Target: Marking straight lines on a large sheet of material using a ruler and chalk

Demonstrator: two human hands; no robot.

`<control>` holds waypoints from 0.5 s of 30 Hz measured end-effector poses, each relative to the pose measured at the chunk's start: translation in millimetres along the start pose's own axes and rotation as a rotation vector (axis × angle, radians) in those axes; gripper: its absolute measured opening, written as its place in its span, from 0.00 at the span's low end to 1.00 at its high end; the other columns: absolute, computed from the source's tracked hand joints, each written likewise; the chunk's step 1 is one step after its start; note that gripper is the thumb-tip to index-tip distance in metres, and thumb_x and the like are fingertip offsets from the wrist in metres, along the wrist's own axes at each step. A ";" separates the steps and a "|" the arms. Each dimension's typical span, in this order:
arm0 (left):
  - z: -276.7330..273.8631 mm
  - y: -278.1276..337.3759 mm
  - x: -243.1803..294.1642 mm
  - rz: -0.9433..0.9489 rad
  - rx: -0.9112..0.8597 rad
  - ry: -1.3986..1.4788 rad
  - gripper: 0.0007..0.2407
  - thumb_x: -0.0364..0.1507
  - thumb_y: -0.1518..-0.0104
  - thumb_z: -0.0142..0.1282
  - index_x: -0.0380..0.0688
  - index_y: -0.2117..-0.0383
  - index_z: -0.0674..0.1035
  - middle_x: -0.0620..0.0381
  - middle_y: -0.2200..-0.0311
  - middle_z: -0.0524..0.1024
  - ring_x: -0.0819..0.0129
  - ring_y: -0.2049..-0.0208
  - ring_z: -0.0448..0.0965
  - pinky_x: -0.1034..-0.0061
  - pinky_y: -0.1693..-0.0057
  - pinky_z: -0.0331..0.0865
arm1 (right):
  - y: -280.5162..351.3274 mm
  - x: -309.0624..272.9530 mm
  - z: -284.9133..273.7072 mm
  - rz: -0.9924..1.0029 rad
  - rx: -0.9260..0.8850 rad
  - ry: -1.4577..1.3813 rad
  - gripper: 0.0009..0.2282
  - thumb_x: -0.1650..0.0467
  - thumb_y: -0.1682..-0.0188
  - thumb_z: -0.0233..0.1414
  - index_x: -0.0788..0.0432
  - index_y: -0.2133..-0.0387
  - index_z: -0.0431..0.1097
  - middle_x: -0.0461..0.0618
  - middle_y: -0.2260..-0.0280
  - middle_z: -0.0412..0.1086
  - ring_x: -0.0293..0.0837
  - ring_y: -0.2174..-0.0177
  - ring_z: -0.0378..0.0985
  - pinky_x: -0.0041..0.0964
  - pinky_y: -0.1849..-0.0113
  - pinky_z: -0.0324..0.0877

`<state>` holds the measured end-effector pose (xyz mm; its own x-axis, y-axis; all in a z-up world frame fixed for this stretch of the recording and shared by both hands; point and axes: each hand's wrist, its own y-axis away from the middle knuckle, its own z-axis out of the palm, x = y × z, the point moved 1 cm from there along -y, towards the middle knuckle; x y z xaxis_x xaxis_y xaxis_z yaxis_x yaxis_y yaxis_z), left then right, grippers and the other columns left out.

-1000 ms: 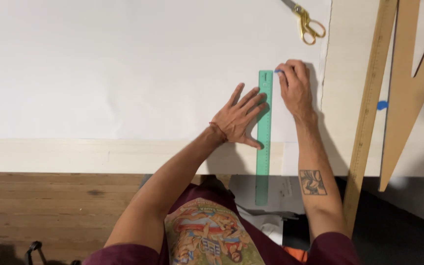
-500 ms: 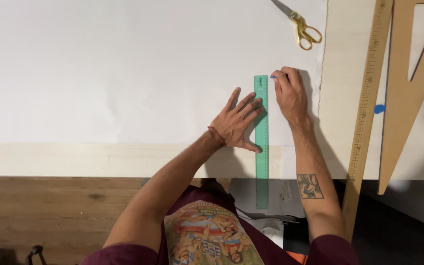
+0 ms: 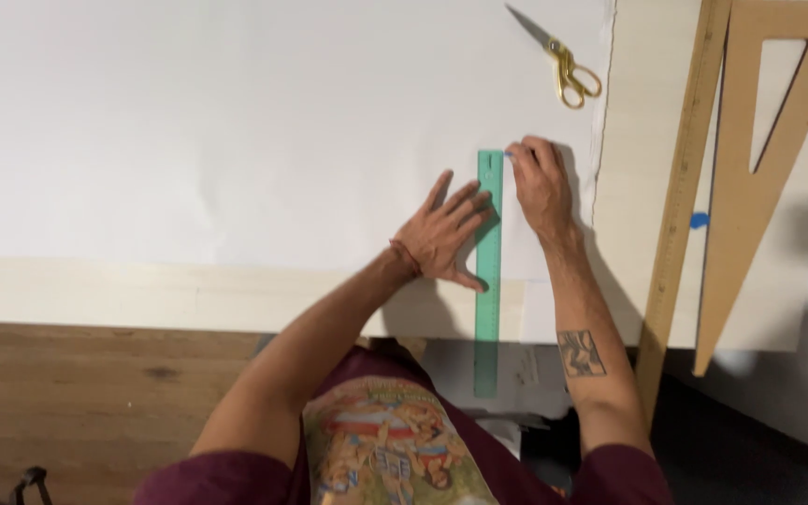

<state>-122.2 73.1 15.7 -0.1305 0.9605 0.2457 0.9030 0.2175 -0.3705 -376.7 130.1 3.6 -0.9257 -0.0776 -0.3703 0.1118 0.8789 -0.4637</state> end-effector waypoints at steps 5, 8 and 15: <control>5.4 1.0 1.6 0.012 0.008 -0.009 0.58 0.85 0.55 0.32 0.47 0.33 0.77 0.46 0.30 0.74 0.45 0.23 0.70 0.27 0.16 0.47 | 7.3 8.8 -22.9 0.188 0.135 -0.247 0.04 0.73 0.29 0.55 0.60 0.49 0.77 0.55 0.50 0.68 0.63 0.52 0.79 0.52 0.52 0.80; 3.3 5.5 5.8 -0.011 0.016 -0.020 0.58 0.85 0.54 0.30 0.47 0.32 0.77 0.45 0.31 0.74 0.45 0.23 0.70 0.28 0.16 0.46 | 32.8 9.7 -50.5 0.347 0.249 -0.350 0.04 0.72 0.28 0.55 0.58 0.47 0.76 0.51 0.47 0.66 0.48 0.53 0.75 0.41 0.52 0.78; -18.2 65.3 9.8 -0.148 -0.002 -0.146 0.47 0.78 0.43 0.40 0.52 0.33 0.78 0.46 0.33 0.75 0.41 0.26 0.71 0.20 0.20 0.49 | 140.7 -73.3 -56.2 0.645 0.166 -0.682 0.05 0.74 0.28 0.50 0.64 0.45 0.70 0.55 0.60 0.74 0.43 0.65 0.76 0.40 0.56 0.75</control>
<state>-57.1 93.6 10.2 -0.3195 0.9331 0.1651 0.8702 0.3579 -0.3386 -313.5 285.8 10.7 -0.2632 0.0947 -0.9601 0.6259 0.7740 -0.0953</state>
